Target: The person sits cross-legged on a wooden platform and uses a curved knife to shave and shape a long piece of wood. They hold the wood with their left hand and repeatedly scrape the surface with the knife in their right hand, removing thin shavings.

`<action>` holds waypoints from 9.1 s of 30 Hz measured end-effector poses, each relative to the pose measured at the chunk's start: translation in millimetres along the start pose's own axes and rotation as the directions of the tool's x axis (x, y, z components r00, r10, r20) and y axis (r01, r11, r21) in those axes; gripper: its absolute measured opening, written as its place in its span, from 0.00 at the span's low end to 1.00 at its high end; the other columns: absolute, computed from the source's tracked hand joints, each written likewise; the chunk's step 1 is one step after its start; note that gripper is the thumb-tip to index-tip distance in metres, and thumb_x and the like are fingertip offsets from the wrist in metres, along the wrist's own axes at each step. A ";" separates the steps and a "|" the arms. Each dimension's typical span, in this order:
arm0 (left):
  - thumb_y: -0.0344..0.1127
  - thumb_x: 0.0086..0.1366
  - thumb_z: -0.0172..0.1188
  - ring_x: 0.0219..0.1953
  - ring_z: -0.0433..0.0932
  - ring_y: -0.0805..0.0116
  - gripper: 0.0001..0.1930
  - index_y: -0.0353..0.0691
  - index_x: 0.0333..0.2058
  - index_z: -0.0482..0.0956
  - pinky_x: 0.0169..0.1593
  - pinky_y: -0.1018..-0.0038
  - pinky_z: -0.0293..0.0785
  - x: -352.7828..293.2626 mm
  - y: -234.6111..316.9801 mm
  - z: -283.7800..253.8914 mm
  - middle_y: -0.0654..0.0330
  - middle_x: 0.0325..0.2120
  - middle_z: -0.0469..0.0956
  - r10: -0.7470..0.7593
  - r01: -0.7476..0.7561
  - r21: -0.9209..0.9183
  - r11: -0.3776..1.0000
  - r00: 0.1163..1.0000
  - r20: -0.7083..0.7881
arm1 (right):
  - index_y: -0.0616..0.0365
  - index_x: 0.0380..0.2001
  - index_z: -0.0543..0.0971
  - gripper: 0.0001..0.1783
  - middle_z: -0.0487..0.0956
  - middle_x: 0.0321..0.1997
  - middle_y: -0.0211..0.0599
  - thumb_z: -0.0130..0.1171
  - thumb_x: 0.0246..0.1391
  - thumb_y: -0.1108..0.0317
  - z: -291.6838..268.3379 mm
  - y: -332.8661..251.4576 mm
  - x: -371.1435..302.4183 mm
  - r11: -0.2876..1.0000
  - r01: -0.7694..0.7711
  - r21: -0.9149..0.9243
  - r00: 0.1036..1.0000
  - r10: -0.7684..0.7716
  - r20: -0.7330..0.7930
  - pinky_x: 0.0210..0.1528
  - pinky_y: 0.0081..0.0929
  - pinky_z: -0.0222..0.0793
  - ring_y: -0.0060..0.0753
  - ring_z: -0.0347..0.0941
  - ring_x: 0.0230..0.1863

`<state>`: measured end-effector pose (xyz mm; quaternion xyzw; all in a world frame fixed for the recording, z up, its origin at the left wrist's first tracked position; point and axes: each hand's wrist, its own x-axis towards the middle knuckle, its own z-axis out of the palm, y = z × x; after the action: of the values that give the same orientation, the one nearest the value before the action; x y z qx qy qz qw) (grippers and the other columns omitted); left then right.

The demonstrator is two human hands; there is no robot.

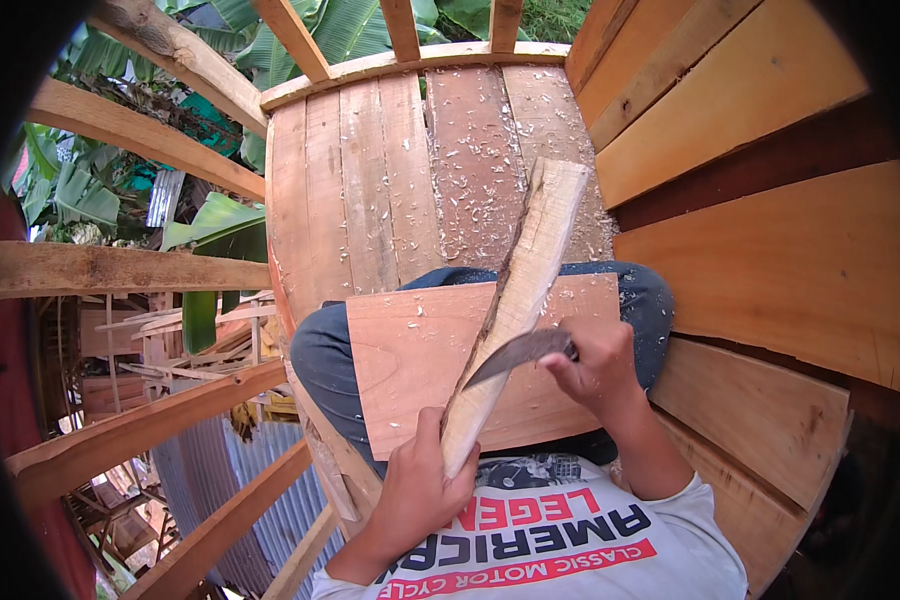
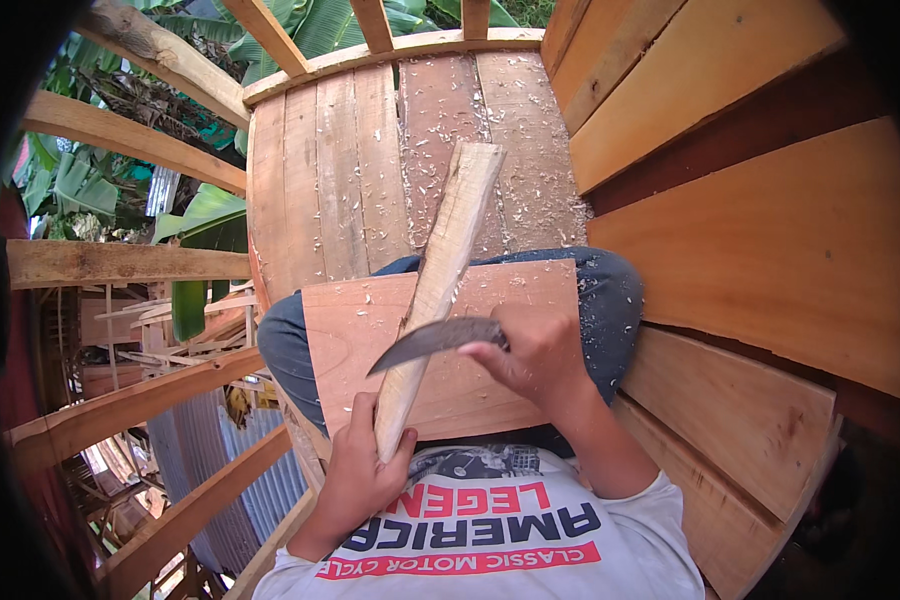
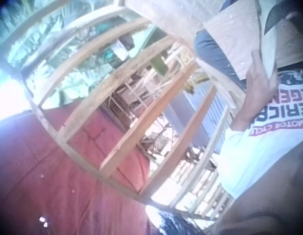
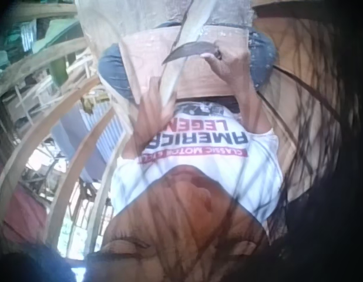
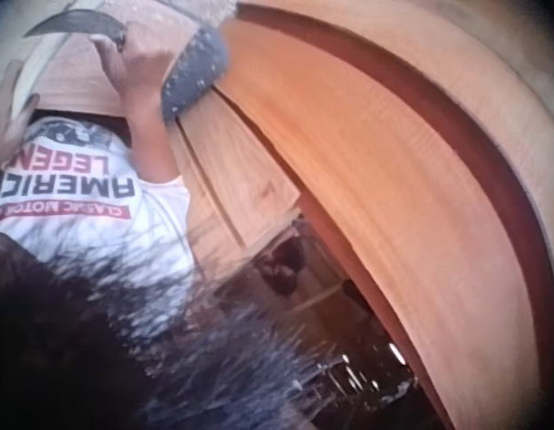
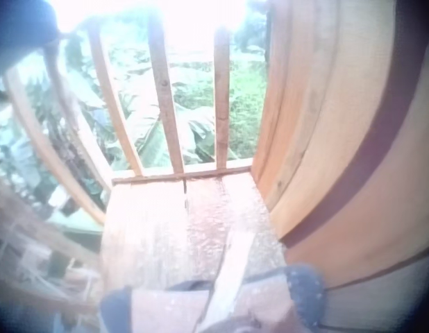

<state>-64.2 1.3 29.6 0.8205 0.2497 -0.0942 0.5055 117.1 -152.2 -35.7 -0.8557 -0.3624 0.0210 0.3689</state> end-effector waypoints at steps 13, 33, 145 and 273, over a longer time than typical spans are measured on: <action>0.30 0.57 0.58 0.25 0.77 0.47 0.15 0.32 0.40 0.63 0.29 0.64 0.70 -1.2 8.7 3.6 0.43 0.21 0.73 -0.053 0.066 -0.097 0.993 0.990 0.131 | 0.61 0.17 0.72 0.30 0.69 0.13 0.42 0.54 0.53 0.41 -18.1 -3.5 -3.3 0.993 0.048 0.110 0.999 -0.048 -0.003 0.19 0.34 0.63 0.47 0.70 0.16; 0.36 0.52 0.67 0.27 0.79 0.45 0.22 0.35 0.39 0.64 0.28 0.62 0.72 8.9 12.2 5.4 0.45 0.22 0.76 0.124 -0.093 0.184 0.979 0.978 -0.166 | 0.60 0.14 0.70 0.30 0.68 0.13 0.42 0.58 0.50 0.43 -21.9 -20.1 -21.1 0.984 0.047 0.171 0.998 -0.052 0.025 0.17 0.33 0.62 0.45 0.71 0.16; 0.32 0.57 0.59 0.30 0.77 0.37 0.19 0.32 0.44 0.63 0.31 0.57 0.73 9.9 -1.1 2.8 0.37 0.24 0.75 0.008 -0.007 -0.113 0.994 1.000 0.005 | 0.58 0.17 0.72 0.26 0.70 0.13 0.43 0.57 0.53 0.45 -11.1 -8.3 2.1 0.997 0.023 -0.070 0.997 -0.028 -0.077 0.17 0.34 0.64 0.45 0.71 0.15; 0.26 0.51 0.63 0.27 0.64 0.74 0.18 0.36 0.40 0.68 0.32 0.77 0.62 30.8 -30.4 -27.4 0.61 0.22 0.65 0.077 -0.042 -0.220 0.975 0.985 0.156 | 0.61 0.32 0.71 0.10 0.65 0.13 0.23 0.49 0.62 0.65 -38.7 -19.2 -10.4 0.307 -0.587 0.749 0.746 -0.154 0.648 0.11 0.15 0.53 0.13 0.58 0.09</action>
<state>-55.8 46.1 6.2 0.7573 0.1914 -0.1182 0.6131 109.5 -173.7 2.4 -0.4695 -0.2511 0.5539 0.6401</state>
